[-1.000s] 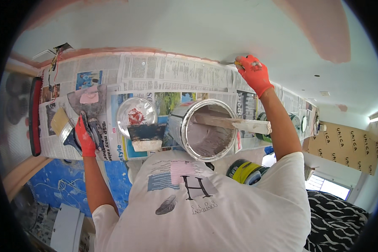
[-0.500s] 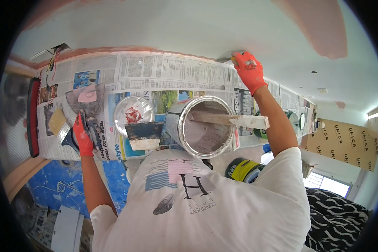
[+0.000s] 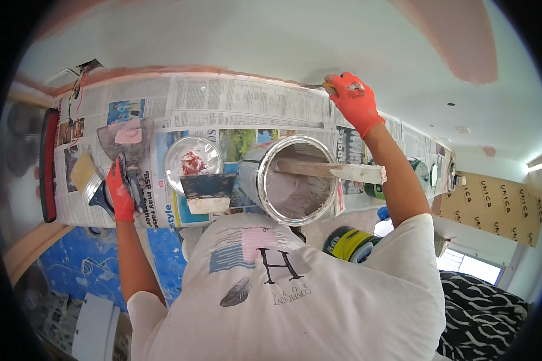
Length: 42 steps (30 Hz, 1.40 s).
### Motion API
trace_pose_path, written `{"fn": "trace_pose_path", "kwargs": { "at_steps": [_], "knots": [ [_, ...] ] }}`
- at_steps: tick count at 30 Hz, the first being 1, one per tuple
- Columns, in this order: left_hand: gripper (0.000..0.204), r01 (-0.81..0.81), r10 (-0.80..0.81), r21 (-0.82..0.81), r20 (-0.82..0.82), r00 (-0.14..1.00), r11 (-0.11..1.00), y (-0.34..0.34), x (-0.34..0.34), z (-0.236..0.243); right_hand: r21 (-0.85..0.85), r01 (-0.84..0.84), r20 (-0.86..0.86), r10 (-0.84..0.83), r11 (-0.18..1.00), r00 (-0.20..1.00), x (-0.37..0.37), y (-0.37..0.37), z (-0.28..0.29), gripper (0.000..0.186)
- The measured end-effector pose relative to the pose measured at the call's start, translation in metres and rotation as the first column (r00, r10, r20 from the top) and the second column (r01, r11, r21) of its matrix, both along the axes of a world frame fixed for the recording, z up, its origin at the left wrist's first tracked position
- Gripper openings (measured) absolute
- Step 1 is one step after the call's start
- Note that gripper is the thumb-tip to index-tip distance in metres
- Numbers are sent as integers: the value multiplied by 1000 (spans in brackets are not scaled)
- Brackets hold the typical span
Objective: The person prepares and smooths the upper edge of a wall using a putty knife and a scraper to apply and level joint compound, then uses a brush to refine the edges near protective newspaper masking.
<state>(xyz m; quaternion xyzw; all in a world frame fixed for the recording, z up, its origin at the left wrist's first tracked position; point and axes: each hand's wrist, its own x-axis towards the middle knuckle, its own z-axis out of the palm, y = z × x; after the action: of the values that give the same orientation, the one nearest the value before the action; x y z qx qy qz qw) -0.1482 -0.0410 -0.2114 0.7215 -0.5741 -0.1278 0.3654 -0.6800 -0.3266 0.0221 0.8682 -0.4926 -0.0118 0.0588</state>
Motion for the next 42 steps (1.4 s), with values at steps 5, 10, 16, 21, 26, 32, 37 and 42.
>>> {"fn": "trace_pose_path", "kwargs": {
  "at_steps": [5,10,16,21,26,32,37,42],
  "knots": [
    [50,27,-27,-8,-10,1000,1000,-3,-6,10,-27,-34,-25,33,999,999,2,-11,-17,20],
    [49,0,0,-7,28,1000,1000,0,-4,7,-56,-51,-73,47,997,996,9,-18,-20,22],
    [47,-28,26,49,39,999,998,-4,-7,9,9,42,72,-42,999,997,10,-4,-8,22],
    [47,85,-83,-92,22,996,992,-8,-9,16,-110,-5,142,21,994,990,27,34,79,11],
    [47,242,-251,-156,-42,967,958,-65,-95,100,327,83,659,-290,941,694,50,67,149,23],
    [41,284,-296,-82,-310,904,955,-103,-166,163,476,-15,702,-370,880,608,81,93,160,29],
    [39,270,-133,69,-739,661,960,-111,-188,198,419,-16,697,-310,908,647,80,97,147,30],
    [41,284,-160,86,-656,738,955,-102,-187,188,408,28,652,-313,912,691,85,98,144,31]
  ]
}}
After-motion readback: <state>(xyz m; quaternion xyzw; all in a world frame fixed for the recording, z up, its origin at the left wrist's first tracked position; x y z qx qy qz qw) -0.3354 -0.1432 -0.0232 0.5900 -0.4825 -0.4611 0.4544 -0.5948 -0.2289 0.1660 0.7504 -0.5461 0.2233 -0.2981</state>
